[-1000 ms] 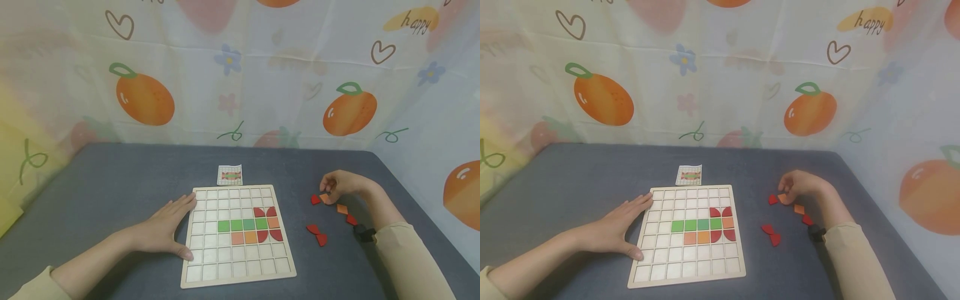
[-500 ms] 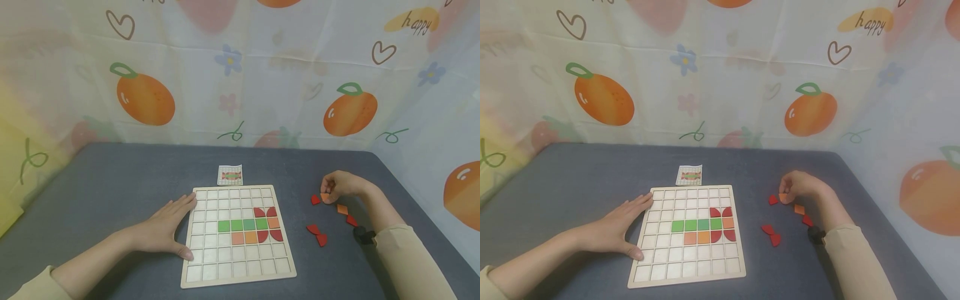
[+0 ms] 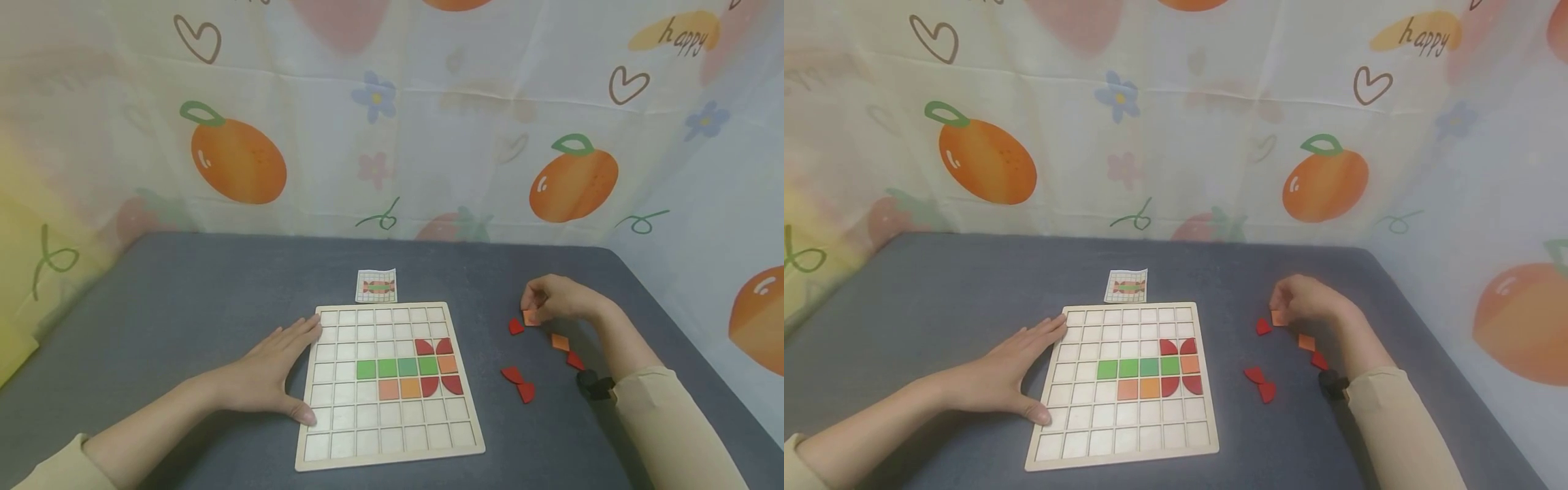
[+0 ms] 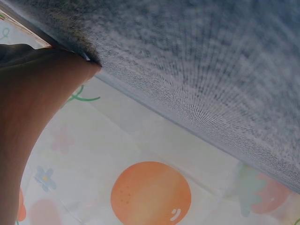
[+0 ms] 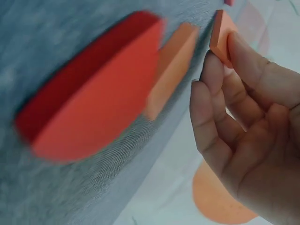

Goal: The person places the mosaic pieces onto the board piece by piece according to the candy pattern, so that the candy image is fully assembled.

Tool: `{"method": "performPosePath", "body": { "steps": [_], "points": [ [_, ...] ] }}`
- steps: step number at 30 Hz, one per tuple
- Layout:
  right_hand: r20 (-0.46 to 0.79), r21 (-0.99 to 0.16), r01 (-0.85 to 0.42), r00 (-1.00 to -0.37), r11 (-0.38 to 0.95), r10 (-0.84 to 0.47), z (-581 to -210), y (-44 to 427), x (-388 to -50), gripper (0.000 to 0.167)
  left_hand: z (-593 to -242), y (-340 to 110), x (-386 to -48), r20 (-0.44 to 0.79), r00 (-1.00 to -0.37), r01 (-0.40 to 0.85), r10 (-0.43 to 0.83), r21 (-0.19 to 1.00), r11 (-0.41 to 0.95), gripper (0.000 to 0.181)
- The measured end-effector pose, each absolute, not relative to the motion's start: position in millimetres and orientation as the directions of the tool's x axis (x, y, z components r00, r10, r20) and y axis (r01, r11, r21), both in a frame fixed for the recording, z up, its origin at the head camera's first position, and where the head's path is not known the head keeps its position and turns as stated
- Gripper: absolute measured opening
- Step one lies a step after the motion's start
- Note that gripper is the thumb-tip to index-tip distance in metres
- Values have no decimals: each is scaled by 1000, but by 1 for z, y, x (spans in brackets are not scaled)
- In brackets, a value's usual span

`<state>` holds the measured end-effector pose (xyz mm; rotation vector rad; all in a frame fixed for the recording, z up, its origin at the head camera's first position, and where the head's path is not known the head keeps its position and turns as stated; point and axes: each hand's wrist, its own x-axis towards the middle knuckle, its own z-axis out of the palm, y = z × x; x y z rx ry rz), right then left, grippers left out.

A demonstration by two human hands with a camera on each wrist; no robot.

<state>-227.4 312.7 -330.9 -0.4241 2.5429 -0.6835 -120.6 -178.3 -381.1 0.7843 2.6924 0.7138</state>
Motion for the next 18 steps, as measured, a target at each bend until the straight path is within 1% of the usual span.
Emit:
{"method": "performPosePath", "body": {
  "steps": [6, 9, 18],
  "points": [
    [-245, -518, -246, -875, 819, -418, -324, 295, -223, 16, -381, -179, -120, -94, -825, 437, 557, 518, 735, 133],
    [-189, -516, -285, -882, 807, -433, -323, 283, -222, 17, -381, -179, -120, -93, -825, 438, 557, 517, 735, 133],
    [-115, -526, -343, -878, 778, -465, -317, 251, -213, 16, -380, -178, -121, -98, -823, 437, 559, 519, 735, 132]
  ]
}}
